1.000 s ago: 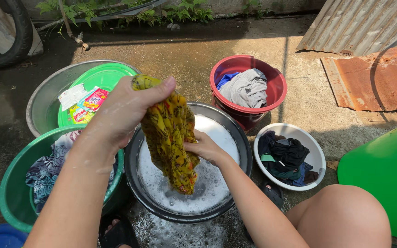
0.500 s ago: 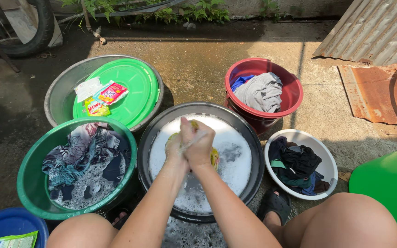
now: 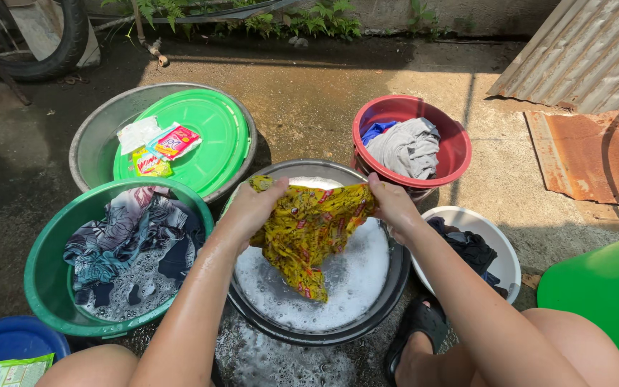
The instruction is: The person washes clothes in basins of soapy water by hand, scrubbing a grey pair of pants and then a yellow patterned garment.
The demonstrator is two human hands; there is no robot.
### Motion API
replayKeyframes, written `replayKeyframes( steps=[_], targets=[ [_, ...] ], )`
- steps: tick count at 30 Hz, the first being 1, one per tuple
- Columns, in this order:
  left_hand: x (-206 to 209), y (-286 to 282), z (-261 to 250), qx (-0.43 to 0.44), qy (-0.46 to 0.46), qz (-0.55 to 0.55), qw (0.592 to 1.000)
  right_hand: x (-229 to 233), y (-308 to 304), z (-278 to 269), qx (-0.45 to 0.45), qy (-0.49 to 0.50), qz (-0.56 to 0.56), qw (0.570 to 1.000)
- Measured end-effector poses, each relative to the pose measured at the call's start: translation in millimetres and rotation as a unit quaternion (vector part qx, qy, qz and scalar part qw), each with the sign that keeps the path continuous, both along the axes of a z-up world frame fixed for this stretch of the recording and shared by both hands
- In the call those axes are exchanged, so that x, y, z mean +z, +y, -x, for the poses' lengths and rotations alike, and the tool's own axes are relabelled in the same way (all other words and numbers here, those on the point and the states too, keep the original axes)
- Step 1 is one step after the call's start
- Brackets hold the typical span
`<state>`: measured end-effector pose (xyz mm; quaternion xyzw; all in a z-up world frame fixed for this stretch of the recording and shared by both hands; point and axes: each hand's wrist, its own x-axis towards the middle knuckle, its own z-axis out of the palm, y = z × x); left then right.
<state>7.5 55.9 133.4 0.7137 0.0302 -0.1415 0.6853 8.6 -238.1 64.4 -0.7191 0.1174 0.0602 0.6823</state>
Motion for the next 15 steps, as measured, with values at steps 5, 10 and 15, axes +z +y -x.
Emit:
replayKeyframes(
  steps=[5, 10, 15],
  targets=[
    [17, 48, -8, 0.015, -0.103, -0.363, 0.926, 81, -26, -8, 0.048, -0.025, 0.065, 0.996],
    [19, 55, 1, 0.021, -0.157, -0.55, 0.82, 112, -17, 11, 0.026, 0.008, 0.047, 0.998],
    [5, -22, 36, -0.119, -0.192, -0.298, 0.928, 93, 36, 10, 0.127, -0.048, -0.018, 0.991]
  ],
)
